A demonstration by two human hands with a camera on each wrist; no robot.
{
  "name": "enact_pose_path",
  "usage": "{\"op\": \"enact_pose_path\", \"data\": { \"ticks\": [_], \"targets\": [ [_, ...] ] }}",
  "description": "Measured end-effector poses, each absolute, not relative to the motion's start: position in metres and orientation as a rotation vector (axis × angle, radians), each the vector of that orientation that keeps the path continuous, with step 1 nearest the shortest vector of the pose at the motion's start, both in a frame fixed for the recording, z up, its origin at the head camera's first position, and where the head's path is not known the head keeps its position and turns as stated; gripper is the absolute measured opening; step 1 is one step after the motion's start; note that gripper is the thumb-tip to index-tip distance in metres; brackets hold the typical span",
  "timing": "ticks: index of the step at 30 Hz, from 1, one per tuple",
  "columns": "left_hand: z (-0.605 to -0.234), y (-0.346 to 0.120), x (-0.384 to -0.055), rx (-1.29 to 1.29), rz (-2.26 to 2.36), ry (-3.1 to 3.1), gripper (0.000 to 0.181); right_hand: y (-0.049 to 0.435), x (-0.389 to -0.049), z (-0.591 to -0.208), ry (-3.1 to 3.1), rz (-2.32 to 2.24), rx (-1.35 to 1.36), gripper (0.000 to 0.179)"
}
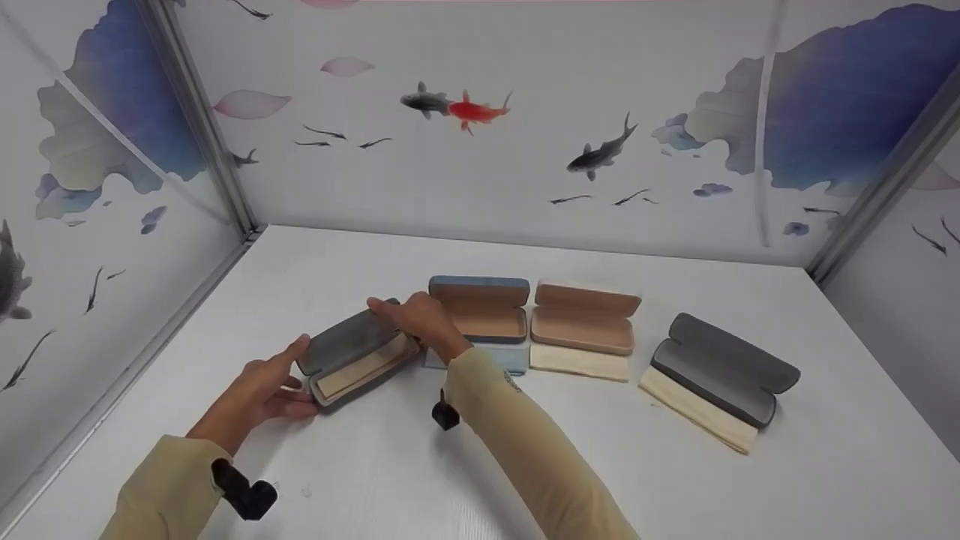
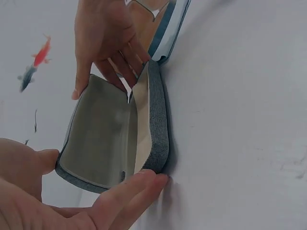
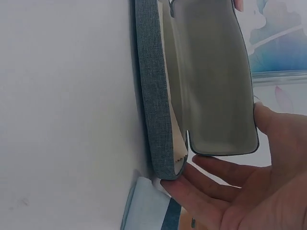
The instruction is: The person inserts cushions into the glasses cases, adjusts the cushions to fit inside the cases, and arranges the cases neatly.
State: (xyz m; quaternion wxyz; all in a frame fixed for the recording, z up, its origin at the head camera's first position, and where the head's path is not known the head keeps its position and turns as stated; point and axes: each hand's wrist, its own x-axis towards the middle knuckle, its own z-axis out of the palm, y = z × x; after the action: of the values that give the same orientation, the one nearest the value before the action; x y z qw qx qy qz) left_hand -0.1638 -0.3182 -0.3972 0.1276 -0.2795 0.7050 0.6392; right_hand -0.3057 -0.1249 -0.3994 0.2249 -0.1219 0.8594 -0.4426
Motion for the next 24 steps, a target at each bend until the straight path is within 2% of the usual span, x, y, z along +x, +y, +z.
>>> {"op": "enact_pose_path", "data": {
  "ticks": [15, 24],
  "targets": [
    [-0.39, -0.309, -0.163, -0.734, 1.881, 2.134, 0.083, -0.119, -0.306, -0.397, 2.37, -1.2, -0.368, 0.084],
    [-0.394, -0.303, -0.159, -0.742, 1.905, 2.17, 0.081, -0.114, -0.308, -0.4, 2.409, -1.126, -0.465, 0.053]
  ]
}}
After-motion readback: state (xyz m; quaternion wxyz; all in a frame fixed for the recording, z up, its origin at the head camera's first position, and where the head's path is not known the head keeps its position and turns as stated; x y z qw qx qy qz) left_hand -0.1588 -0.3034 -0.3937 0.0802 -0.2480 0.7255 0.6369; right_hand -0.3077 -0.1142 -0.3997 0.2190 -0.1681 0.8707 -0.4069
